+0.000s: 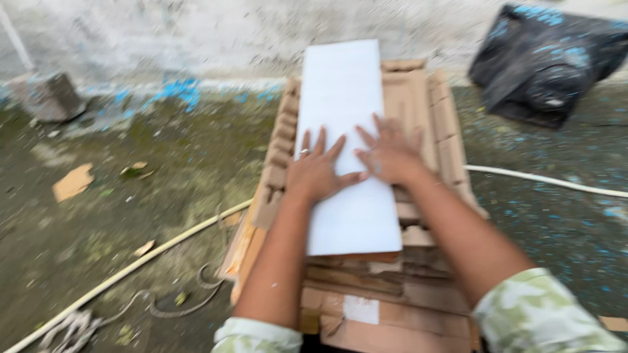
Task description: The person sits on the ground and stacks flattened cardboard pieces and molded cardboard trays into a pile, places a white foam sheet on top, then wraps rope around the stack and ties knots to secure it into a bundle, tightening the rope at the end.
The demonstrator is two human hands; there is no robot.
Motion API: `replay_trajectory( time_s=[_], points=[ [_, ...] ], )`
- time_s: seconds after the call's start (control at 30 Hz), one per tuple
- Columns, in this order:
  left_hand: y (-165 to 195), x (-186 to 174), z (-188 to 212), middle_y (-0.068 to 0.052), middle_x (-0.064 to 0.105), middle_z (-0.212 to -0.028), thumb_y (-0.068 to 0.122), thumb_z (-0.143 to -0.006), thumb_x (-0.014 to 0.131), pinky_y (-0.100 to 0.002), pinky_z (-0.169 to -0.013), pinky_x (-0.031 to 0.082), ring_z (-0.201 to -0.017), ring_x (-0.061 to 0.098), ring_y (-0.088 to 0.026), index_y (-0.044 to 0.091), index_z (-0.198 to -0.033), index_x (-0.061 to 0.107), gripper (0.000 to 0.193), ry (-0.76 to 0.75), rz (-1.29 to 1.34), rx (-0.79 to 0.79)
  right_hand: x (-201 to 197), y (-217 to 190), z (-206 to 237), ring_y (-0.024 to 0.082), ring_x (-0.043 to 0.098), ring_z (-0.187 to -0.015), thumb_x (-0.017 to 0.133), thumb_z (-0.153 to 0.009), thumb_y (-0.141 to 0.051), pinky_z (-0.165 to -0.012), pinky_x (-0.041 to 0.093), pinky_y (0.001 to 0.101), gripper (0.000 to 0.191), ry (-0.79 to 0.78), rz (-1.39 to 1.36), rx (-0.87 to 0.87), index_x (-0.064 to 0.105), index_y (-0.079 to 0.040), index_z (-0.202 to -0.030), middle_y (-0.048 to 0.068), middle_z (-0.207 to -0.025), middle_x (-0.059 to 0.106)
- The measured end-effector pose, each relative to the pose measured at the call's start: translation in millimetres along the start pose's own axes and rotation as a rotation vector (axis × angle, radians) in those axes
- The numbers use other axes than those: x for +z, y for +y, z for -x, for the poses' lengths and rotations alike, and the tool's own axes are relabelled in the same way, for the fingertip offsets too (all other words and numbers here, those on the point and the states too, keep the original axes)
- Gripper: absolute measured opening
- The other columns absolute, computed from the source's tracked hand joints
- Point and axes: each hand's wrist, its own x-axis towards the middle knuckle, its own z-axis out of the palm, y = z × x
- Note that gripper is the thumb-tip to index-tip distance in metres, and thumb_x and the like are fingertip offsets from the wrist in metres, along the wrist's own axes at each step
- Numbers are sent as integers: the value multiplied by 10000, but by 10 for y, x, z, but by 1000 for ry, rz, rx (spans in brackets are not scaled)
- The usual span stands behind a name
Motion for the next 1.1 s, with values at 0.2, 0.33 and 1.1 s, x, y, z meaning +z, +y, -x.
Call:
replay_trajectory(
  time_s=[0.2, 0.33, 1.1],
  points=[
    [-60, -26, 109, -71, 67, -1714, 885, -665, 605, -695, -1145, 197, -1577, -4, -339, 374, -1592, 272, 1110, -52, -6, -45, 163, -87, 52, 356, 69, -1554, 400, -952, -603, -1139, 2, 757, 682, 85, -38, 24, 265, -394, -1587, 42, -1714, 59],
    [68, -162, 466, -48, 86, -1712, 892, -653, 603, -683, -1127, 247, -1590, 9, -296, 387, -1581, 281, 1105, 20, -62, -27, 192, -192, 403, 353, 102, -1555, 401, -958, -594, -1145, 9, 747, 672, 165, -39, 32, 287, -381, -1585, 52, -1714, 88],
    [1953, -72, 1465, -176, 4, -1709, 416, -948, 524, -857, -1074, -59, -1566, -42, -469, 357, -1623, 218, 744, -202, 7, -205, 413, 1887, 3758, 348, 699, -1083, 630, -974, -218, -952, 531, 441, 338, 635, -556, 243, 688, -66, -1271, 200, -1164, 721]
  ],
)
